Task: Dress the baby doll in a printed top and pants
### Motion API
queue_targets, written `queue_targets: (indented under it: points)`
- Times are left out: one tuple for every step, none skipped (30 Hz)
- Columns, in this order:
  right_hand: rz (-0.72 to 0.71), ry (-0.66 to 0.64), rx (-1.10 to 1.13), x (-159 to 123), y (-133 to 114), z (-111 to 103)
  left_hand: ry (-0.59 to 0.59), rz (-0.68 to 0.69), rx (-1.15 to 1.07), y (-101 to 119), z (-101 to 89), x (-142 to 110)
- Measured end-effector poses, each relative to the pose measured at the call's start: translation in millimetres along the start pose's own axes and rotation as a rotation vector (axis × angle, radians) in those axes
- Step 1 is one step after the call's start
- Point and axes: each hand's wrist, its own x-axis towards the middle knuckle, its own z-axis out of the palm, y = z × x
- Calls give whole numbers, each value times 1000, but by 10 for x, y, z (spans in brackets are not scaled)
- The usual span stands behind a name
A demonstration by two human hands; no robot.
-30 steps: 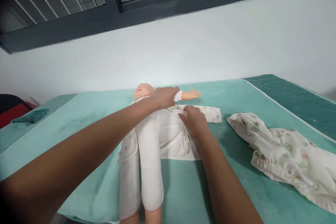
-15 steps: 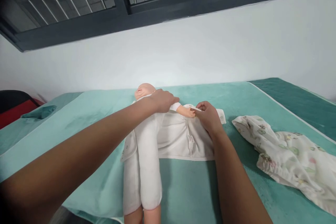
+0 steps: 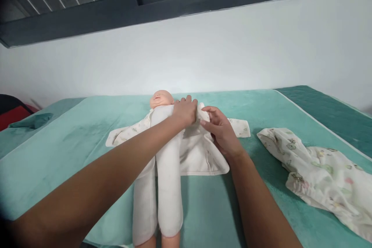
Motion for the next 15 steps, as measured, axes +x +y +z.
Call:
queue_targets:
  points:
    - [5,-46,-3,-11,12,24,-21,15,-95,-29,-7,14]
    - [14,-84,-9,-20,22,43,-58,48,-216,-66,-25,22]
    - [27,-117,-14,-29,30,58,-91,87,-355,-111,-51,24]
    - [39,-147,-18,-36,37,72,-103,120,-493,-164,-81,19]
    - [47,-176,-20,-41,44,85,-91,145,-615,-226,-111,8]
    - [52,-203,-25,-45,51,101,-56,159,-710,-295,-140,-9]
    - [53,-229,-33,-49,58,119,-7,160,-768,-372,-166,-30]
    - [54,-256,-45,-53,66,140,41,157,-792,-455,-189,-56]
    - [60,-282,-59,-58,73,161,81,152,-796,-542,-209,-84]
    - [71,-312,-77,-64,79,181,112,142,-791,-630,-229,-115]
    - [82,-345,-97,-72,82,196,139,125,-784,-715,-249,-148]
    - [91,-380,-118,-81,82,205,160,100,-781,-795,-267,-182]
    - [96,-414,-141,-91,79,205,173,76,-787,-867,-283,-217]
    - [98,-444,-162,-101,73,195,180,53,-803,-928,-296,-253]
    - [96,-473,-175,-112,65,177,186,32,-823,-977,-303,-288]
